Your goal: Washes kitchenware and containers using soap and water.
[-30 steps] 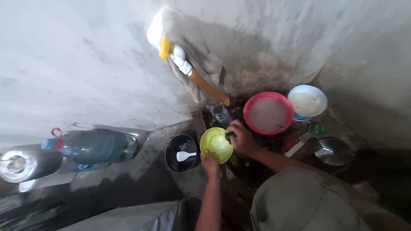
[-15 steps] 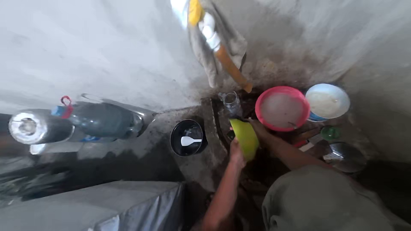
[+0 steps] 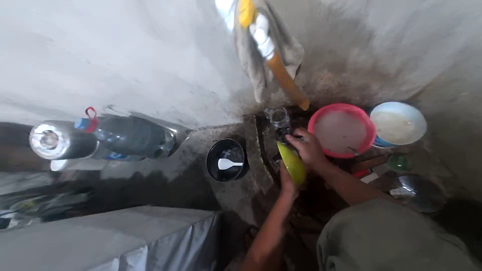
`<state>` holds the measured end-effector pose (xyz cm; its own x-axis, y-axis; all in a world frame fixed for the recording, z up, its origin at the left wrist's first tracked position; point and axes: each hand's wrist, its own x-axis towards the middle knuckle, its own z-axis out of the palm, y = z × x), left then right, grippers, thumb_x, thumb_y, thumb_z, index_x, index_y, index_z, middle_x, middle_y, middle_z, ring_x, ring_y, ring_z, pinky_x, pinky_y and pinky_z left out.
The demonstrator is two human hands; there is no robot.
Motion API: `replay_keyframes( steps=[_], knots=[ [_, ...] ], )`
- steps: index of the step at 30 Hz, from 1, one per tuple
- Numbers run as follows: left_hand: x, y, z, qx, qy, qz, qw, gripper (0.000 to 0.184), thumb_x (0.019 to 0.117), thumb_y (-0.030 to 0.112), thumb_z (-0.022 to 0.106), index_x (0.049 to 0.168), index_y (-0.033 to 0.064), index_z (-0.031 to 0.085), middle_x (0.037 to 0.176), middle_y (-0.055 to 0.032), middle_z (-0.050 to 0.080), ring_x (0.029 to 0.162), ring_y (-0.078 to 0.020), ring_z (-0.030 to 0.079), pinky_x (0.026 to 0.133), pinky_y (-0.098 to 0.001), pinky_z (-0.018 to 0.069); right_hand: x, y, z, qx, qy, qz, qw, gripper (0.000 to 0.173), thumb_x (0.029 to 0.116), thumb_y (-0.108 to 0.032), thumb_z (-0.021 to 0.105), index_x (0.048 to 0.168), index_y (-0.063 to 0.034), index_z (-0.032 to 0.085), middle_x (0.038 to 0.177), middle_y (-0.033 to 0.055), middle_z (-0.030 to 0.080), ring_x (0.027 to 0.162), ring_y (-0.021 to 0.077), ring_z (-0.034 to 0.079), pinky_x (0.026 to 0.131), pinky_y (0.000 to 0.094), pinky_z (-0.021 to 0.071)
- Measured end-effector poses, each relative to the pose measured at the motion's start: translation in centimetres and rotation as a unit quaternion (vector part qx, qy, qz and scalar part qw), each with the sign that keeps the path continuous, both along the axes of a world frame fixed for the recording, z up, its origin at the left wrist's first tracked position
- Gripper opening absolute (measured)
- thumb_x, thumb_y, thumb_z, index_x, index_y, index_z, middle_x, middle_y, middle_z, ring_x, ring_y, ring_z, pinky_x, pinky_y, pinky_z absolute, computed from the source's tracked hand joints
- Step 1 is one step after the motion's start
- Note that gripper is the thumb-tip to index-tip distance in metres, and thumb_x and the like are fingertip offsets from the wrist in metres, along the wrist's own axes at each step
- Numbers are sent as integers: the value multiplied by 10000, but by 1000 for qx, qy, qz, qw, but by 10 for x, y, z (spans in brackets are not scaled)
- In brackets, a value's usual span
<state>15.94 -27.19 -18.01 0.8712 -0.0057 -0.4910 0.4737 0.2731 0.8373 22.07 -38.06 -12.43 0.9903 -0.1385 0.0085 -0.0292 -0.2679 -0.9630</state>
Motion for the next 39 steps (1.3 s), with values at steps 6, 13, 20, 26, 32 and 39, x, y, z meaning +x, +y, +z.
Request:
replay_keyframes(
  steps=[6,13,20,26,32,39],
  knots=[
    [17,34,-8,44,66,132,988,350,1131,338,299,1219,90,529,814,-57,615,611,-117,583,521,-279,513,-49,31,-23,-15,172,51,984,440,1097,-217,438,1435,62,485,1320,272,607,1237,337,606,1073,473,481],
    [49,151,-34,249,29,239,938,452,1076,106,455,1495,-3,324,1217,-290,589,918,-342,675,759,-485,601,-38,21,-22,19,237,64,969,376,1092,-283,470,1321,-11,592,1170,233,652,1055,329,657,914,525,535],
    [69,216,-47,204,48,252,945,400,1089,94,435,1454,-63,394,1275,-276,605,991,-312,716,853,-425,621,-13,-38,-41,35,160,-51,985,330,1080,-326,499,1169,-32,618,995,174,648,825,285,653,724,509,560],
    [53,115,-50,253,-55,50,964,280,1078,140,507,1275,-55,545,1029,-180,674,810,-226,710,718,-396,629,0,-78,-41,64,65,-138,986,337,1043,-206,563,1363,-112,515,1214,136,646,940,257,683,750,474,594],
    [62,-4,-92,387,-181,-316,847,791,894,171,773,1574,81,378,1541,-215,464,1393,-350,499,1141,-504,448,-7,-83,-51,38,118,-78,989,365,1078,-324,471,1299,-109,666,1365,112,623,1243,254,597,1019,527,504],
    [80,-35,-112,400,-155,-338,838,797,848,304,828,1519,98,450,1461,-201,545,1294,-348,586,1073,-526,499,-7,-88,-34,-32,132,-76,988,322,1014,-355,646,1231,-130,720,1273,96,667,1132,211,654,964,462,549]
  ],
)
